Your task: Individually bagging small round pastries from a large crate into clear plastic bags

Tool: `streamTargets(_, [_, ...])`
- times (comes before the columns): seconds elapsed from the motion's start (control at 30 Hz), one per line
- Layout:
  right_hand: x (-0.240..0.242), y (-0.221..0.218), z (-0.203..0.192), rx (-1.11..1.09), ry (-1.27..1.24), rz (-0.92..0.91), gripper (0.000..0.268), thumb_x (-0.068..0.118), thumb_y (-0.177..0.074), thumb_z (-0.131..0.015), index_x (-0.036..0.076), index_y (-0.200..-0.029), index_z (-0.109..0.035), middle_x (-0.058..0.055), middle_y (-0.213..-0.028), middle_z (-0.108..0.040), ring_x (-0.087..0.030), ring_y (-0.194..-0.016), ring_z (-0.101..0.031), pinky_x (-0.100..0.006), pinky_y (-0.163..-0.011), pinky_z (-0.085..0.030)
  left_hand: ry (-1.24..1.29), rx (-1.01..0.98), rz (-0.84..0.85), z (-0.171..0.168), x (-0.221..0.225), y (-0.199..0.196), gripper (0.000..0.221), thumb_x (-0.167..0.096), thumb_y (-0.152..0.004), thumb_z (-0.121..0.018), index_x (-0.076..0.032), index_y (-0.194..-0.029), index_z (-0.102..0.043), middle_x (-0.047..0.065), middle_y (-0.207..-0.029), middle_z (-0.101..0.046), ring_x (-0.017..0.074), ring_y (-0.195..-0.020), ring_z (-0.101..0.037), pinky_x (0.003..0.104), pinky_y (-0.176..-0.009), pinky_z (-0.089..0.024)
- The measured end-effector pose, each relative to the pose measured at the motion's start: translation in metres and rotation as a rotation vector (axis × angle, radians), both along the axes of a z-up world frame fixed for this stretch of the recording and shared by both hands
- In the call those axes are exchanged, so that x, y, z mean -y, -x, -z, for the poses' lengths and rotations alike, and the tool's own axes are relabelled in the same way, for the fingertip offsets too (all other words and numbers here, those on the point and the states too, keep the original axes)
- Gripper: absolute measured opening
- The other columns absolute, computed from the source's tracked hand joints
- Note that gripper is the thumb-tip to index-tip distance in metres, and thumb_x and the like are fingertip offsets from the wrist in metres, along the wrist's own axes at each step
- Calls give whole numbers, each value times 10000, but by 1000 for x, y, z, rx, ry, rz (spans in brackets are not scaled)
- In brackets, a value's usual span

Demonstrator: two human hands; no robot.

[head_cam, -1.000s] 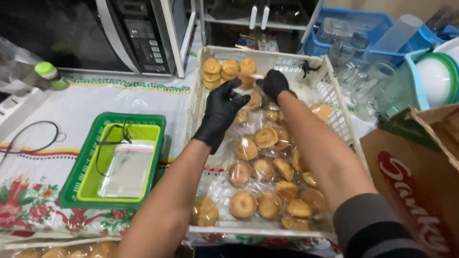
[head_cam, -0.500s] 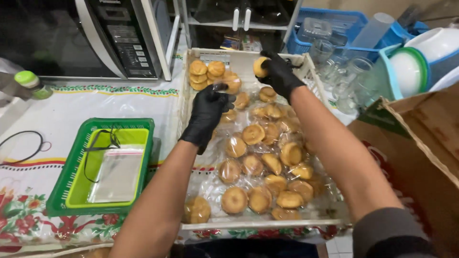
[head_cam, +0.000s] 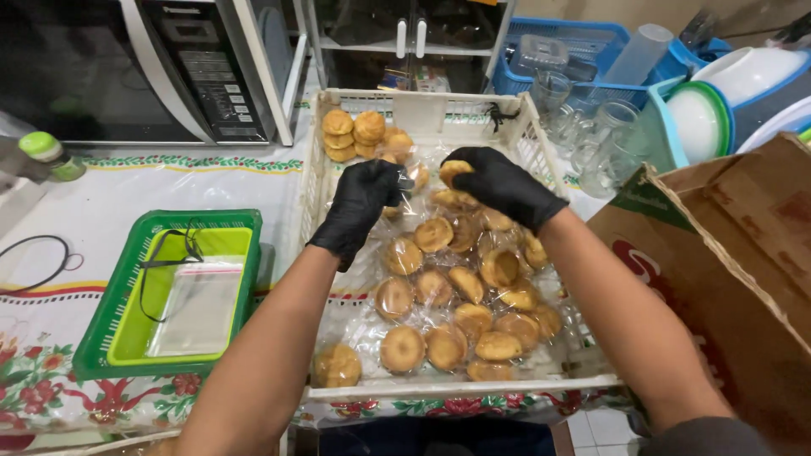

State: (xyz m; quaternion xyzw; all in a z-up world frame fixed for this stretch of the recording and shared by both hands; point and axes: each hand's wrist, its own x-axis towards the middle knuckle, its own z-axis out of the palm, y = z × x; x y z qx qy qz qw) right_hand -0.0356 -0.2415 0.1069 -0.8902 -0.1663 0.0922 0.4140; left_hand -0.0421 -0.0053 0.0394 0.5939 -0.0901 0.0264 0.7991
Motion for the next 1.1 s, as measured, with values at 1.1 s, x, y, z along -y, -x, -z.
streamTargets(1.1, [-34, 11, 2, 349, -217, -14, 354, 88, -772, -894, 128, -1110, -795, -87, -987, -800, -185, -953, -752, -360, -869, -581, -195, 95, 204, -42, 16, 34, 184, -66, -821, -848, -12, -977, -766, 99, -781, -754, 126, -698, -695, 232, -659, -585])
